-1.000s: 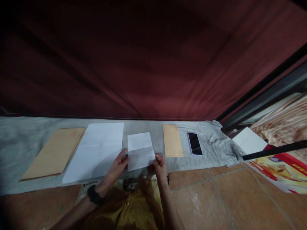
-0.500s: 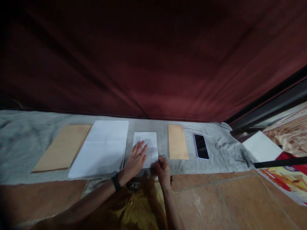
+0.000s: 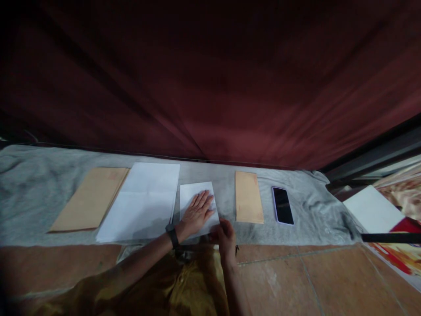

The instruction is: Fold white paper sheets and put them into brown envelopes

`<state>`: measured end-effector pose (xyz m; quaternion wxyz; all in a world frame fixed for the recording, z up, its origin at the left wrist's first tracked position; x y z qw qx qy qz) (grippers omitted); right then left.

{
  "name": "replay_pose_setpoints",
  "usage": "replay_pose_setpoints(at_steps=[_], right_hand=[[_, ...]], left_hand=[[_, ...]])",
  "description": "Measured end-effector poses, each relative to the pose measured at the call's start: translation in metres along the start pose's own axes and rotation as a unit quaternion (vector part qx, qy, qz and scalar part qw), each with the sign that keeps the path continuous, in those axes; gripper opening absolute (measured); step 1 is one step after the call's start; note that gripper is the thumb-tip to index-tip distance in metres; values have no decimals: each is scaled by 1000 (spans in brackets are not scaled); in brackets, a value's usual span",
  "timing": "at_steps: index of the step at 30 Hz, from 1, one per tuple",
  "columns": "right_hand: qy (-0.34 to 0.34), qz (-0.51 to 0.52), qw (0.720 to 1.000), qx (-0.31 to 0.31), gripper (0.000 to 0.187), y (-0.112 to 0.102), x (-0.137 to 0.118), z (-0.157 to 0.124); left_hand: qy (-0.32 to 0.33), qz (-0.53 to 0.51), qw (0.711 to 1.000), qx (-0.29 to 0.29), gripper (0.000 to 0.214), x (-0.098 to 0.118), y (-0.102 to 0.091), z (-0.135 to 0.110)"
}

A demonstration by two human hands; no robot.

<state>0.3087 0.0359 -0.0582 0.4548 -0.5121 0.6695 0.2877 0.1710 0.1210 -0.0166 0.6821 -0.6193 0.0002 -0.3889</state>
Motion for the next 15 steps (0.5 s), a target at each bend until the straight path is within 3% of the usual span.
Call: replay_pose_setpoints(at_steps=[7,15], right_hand=[[26,81,996,-7,51,15,-1,-5],[20,75,997,14,49,11,-1,-6]], left_hand=[[-2,-5,1000,8,53,5,-27,-7],[-7,29,1000,-1,51,-6,-24,-22]])
Point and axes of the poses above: each hand's wrist, its own z-axis towards the middle knuckle, its own y-axis out of the palm, x = y × z, the point moved 5 cm from there along z, towards the middle knuckle, and after that the axes turned 14 degrees about -z, right-handed, at the moved point
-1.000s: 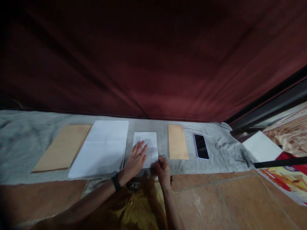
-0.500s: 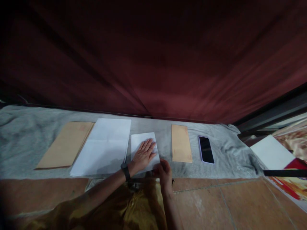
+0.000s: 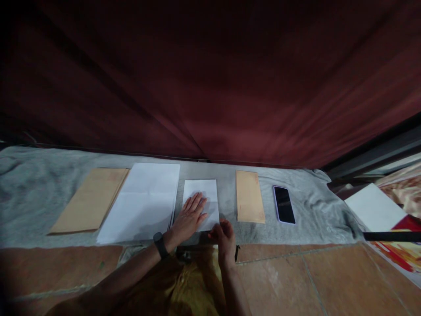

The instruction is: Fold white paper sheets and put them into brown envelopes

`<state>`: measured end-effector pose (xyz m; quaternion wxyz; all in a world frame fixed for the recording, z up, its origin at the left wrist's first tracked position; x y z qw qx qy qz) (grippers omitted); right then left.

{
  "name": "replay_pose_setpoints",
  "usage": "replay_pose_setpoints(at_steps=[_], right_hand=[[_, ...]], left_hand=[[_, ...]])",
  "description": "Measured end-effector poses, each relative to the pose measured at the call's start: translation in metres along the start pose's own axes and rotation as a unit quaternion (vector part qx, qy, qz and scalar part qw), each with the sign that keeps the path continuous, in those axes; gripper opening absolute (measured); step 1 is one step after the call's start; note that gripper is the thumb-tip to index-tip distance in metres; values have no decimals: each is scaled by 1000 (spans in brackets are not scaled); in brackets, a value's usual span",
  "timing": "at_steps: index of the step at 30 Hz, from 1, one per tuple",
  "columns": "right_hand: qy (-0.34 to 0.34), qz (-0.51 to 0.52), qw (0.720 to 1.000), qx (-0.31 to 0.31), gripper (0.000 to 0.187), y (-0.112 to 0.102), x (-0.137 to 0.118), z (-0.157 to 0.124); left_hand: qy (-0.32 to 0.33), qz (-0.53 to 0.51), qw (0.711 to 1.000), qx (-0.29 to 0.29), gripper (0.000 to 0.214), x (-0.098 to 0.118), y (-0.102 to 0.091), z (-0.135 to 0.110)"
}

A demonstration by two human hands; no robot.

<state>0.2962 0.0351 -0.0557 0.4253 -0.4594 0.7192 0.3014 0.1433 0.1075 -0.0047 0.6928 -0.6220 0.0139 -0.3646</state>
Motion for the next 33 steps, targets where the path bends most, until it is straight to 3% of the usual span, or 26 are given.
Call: replay_pose_setpoints(at_steps=[11,18,21,26,28,30,33], right_hand=[[-14,-62,998,-27,46,0,0,-1],[-34,-149,987,-46,48,-4,-5,3],[-100,-259,960,-16,40,-11,-17,-3],[-211,-392,890,99,27,-20,-49,-4],[-265,-383,881,81,28,-10,-62,4],[-315,-364,876,24,31,10,-72,17],[-363,-387,847,-35,38,42,-78,35]], left_hand=[[-11,1,1000,-11,51,-3,7,-7],[-59,17,998,0,57,-4,10,-6],[-52,17,999,3,58,-5,13,-5],[-53,17,998,10,57,-5,13,-5],[-56,18,998,12,56,-4,11,-4],[-56,21,998,6,54,-2,9,0],[-47,26,998,-14,51,-1,5,5]])
Point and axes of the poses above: each hand's wrist, its own z-axis towards the middle knuckle, its own y-axis out of the palm, x = y × z, the point moved 5 cm from there along z, towards the middle knuckle, and after that the axes turned 14 degrees about -z, right-handed, at the moved point
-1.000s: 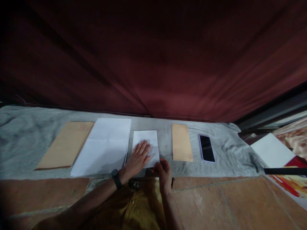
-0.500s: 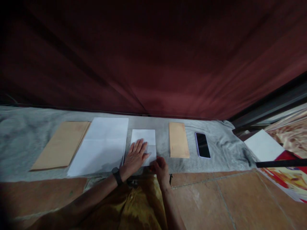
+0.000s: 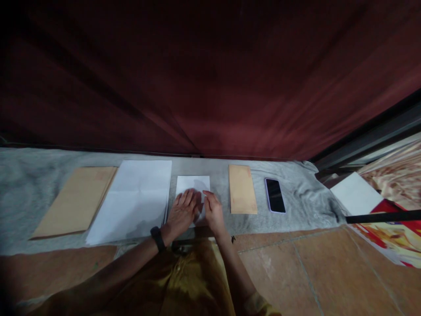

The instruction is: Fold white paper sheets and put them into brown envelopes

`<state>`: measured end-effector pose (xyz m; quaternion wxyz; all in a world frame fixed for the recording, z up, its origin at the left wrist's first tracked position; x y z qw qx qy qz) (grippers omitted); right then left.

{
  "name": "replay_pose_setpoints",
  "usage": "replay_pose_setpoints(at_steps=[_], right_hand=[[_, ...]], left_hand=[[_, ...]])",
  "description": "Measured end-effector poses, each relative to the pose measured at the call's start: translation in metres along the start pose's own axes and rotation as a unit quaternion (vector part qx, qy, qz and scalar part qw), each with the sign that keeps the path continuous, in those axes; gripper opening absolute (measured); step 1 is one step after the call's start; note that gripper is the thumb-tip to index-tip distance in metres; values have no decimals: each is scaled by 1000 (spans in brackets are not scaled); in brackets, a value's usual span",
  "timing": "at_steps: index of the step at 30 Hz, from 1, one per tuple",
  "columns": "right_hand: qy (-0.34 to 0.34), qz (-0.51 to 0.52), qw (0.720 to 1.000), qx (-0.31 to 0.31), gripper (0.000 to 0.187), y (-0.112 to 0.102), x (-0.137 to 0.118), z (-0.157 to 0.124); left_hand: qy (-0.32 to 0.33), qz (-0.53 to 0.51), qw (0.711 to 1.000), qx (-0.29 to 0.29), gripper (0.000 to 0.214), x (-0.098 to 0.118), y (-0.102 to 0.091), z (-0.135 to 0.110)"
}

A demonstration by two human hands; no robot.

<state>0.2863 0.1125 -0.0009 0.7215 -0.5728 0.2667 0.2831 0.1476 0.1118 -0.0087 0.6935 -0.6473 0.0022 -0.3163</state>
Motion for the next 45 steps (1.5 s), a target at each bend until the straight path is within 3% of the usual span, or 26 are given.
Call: replay_pose_setpoints(at_steps=[6,11,19,26,32,36,39,42,45], right_hand=[[-80,-176,980,-47,45,39,-2,21],[-104,-302,946,-51,49,48,3,16],[-97,-358,928,-30,50,50,1,12],[-74,-362,929,-4,52,49,4,12],[-49,-357,933,-6,52,48,6,12],[-42,-355,934,-22,51,48,8,12],[-33,-351,936,-9,50,46,6,13],[-29,-349,937,6,50,47,-4,19],[-66,-344,937,-9,52,56,-21,28]], left_hand=[[-18,8,1000,5,54,-11,3,0],[-52,8,998,39,57,-23,9,9],[-54,-20,997,46,59,-38,14,44],[-91,-33,989,109,64,-52,15,47],[-84,-29,989,117,64,-43,5,29],[-19,-16,998,66,61,-19,3,-5],[-6,-4,999,39,59,-9,5,-25],[-5,3,1000,25,58,-8,6,-29],[-4,7,1000,12,59,-9,7,-27]])
Point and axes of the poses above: each hand's wrist, its own z-axis towards the middle knuckle, its own y-axis out of the palm, x = y × z, the point moved 5 cm from there along z, towards the middle knuckle, and after that the axes turned 14 degrees about -z, right-handed, at the moved point
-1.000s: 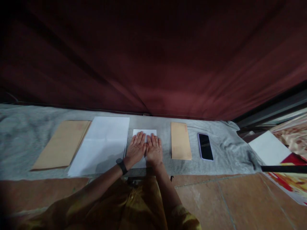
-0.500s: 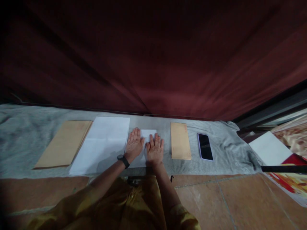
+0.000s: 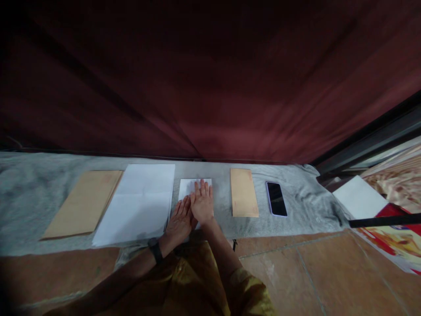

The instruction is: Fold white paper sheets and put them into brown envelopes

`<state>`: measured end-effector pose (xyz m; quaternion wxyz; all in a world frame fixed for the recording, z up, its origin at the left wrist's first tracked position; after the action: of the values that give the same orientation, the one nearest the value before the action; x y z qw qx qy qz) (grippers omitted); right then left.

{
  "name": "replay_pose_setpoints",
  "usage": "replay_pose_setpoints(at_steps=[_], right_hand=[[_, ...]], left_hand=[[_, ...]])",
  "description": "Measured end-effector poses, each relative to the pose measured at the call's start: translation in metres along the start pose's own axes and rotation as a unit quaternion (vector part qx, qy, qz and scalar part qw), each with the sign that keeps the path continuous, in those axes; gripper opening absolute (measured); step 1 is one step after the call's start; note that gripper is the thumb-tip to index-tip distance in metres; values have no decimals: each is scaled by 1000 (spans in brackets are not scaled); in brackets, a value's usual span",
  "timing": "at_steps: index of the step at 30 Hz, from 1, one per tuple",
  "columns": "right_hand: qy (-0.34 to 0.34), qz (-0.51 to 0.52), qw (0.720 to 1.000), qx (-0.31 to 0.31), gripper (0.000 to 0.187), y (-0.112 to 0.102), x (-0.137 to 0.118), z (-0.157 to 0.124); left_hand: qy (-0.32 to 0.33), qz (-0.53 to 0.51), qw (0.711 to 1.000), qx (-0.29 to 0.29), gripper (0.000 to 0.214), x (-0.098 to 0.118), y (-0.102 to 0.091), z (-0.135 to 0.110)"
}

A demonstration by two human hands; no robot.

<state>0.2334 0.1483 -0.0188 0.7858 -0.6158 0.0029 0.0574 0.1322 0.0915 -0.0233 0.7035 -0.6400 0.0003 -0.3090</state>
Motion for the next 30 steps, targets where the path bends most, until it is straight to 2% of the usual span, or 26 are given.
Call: replay_pose_setpoints(at_steps=[3,8,14,20,25,30], right_hand=[[-39,8,999,-15,51,4,-9,10],[-49,-6,998,-28,50,15,7,17],[-24,-25,999,-14,53,20,30,17],[-2,-25,1000,-7,56,22,50,14],[16,0,1000,22,54,20,62,12],[38,68,995,57,48,15,75,-4]], left_hand=[[3,2,1000,-4,60,1,0,1],[-4,2,1000,12,59,1,1,0],[6,-6,999,36,59,-2,4,-2],[-5,9,999,36,61,-5,7,-6],[-20,22,999,16,63,-3,5,-14],[15,19,999,-41,72,-1,-5,-24]])
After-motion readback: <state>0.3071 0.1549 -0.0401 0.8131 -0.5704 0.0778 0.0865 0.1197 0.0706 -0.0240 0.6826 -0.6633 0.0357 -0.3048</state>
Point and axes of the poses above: each hand's wrist, its own z-axis towards the middle knuckle, its own y-axis out of the palm, x = y × z, the point moved 5 cm from there along z, towards the middle knuckle, and after that the axes turned 14 degrees about -z, right-handed, at the moved point
